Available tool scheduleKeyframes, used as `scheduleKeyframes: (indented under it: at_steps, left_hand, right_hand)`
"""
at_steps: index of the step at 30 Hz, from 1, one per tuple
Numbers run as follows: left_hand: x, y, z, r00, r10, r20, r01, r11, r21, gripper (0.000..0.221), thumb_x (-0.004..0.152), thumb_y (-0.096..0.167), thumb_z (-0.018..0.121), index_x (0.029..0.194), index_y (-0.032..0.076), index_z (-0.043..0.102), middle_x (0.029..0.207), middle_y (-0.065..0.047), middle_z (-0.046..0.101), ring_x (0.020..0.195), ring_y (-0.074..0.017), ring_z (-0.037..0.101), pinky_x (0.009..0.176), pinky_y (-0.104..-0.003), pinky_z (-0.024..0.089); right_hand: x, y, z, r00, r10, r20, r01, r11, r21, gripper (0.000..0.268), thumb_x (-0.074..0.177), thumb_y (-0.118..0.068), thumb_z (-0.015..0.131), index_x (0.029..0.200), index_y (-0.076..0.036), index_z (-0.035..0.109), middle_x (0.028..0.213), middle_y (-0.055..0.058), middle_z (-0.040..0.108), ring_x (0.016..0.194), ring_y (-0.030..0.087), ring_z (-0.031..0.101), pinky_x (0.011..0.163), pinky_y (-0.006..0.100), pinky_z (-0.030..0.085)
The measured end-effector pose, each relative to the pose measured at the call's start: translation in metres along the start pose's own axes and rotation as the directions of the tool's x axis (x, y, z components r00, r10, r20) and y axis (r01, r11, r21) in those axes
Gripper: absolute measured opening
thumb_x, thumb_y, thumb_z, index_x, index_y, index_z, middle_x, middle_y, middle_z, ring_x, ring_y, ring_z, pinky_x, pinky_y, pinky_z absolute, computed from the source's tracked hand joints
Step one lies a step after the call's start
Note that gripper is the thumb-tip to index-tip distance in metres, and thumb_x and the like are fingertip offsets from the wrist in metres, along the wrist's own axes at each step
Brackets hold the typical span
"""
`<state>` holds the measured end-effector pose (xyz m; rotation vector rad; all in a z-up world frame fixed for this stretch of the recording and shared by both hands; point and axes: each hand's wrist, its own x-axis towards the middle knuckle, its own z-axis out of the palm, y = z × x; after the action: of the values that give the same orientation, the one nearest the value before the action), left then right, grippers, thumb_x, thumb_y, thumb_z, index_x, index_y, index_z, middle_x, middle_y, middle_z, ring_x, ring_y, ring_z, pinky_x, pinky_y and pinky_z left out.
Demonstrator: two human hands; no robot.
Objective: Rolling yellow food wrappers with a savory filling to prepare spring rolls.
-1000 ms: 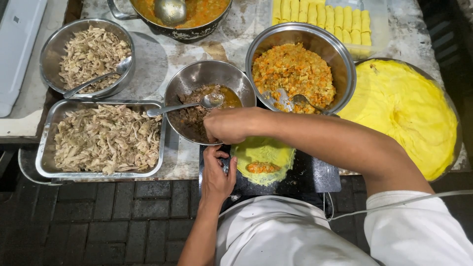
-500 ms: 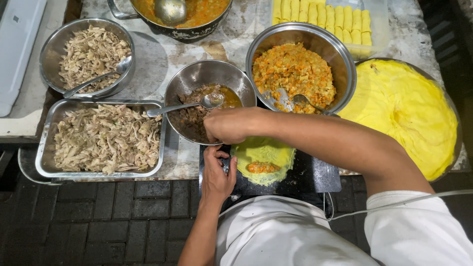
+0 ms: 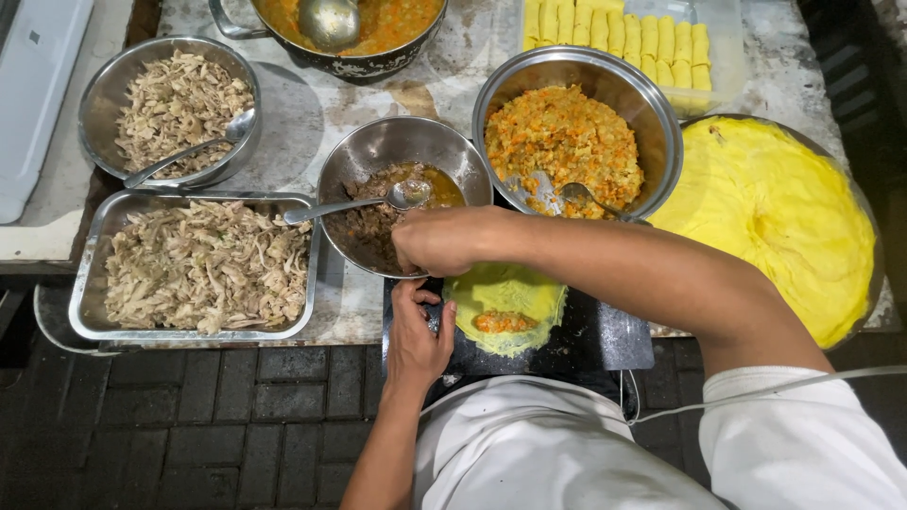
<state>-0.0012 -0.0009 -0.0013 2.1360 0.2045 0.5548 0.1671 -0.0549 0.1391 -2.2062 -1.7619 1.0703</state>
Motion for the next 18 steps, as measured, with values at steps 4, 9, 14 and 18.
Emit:
scheduleKeyframes:
  at_steps: [4, 9, 14, 18]
  left_hand:
    - [0.0, -0.0013, 0.0009, 1.0, 0.013, -0.01, -0.013, 1.0, 0.011, 0.048, 0.094, 0.021, 0.061, 0.131, 0.004, 0.037, 0.094, -0.009, 0.057, 0.071, -0.029, 0.063, 0.047, -0.038, 0.055]
    - [0.0001, 0.0017, -0.0007, 1.0, -0.008, 0.004, 0.008, 1.0, -0.001, 0.049, 0.094, 0.022, 0.061, 0.132, 0.004, 0.036, 0.094, -0.01, 0.057, 0.07, -0.0292, 0.063, 0.048, -0.038, 0.055]
    - [0.0003, 0.0031, -0.0022, 1.0, -0.014, 0.004, 0.014, 1.0, -0.002, 0.047, 0.094, 0.023, 0.061, 0.131, 0.004, 0.037, 0.095, -0.01, 0.057, 0.071, -0.029, 0.063, 0.047, -0.038, 0.055]
    - [0.0003, 0.0021, -0.0008, 1.0, 0.011, 0.001, -0.011, 1.0, 0.017, 0.049, 0.095, 0.021, 0.06, 0.133, 0.003, 0.035, 0.095, -0.009, 0.056, 0.072, -0.0294, 0.063, 0.047, -0.037, 0.056]
  right_hand:
    - [-0.0001, 0.0017, 0.0013, 1.0, -0.001, -0.007, 0.001, 1.0, 0.006, 0.02, 0.089, -0.003, 0.061, 0.097, -0.014, 0.076, 0.082, 0.006, 0.068, 0.064, 0.021, 0.061, 0.055, 0.03, 0.049]
    - [-0.0014, 0.0054, 0.0023, 1.0, -0.002, -0.013, 0.003, 1.0, 0.013, 0.02, 0.089, -0.003, 0.061, 0.097, -0.014, 0.076, 0.081, 0.006, 0.068, 0.063, 0.021, 0.061, 0.054, 0.03, 0.048]
    - [-0.001, 0.0077, 0.0043, 1.0, -0.007, -0.024, 0.008, 1.0, 0.024, 0.02, 0.088, -0.003, 0.061, 0.096, -0.015, 0.076, 0.081, 0.005, 0.068, 0.063, 0.02, 0.061, 0.054, 0.029, 0.048]
    - [-0.0004, 0.01, 0.0056, 0.999, -0.012, -0.03, 0.013, 0.999, 0.031, 0.02, 0.088, -0.003, 0.062, 0.095, -0.015, 0.076, 0.08, 0.005, 0.068, 0.062, 0.02, 0.061, 0.053, 0.029, 0.048]
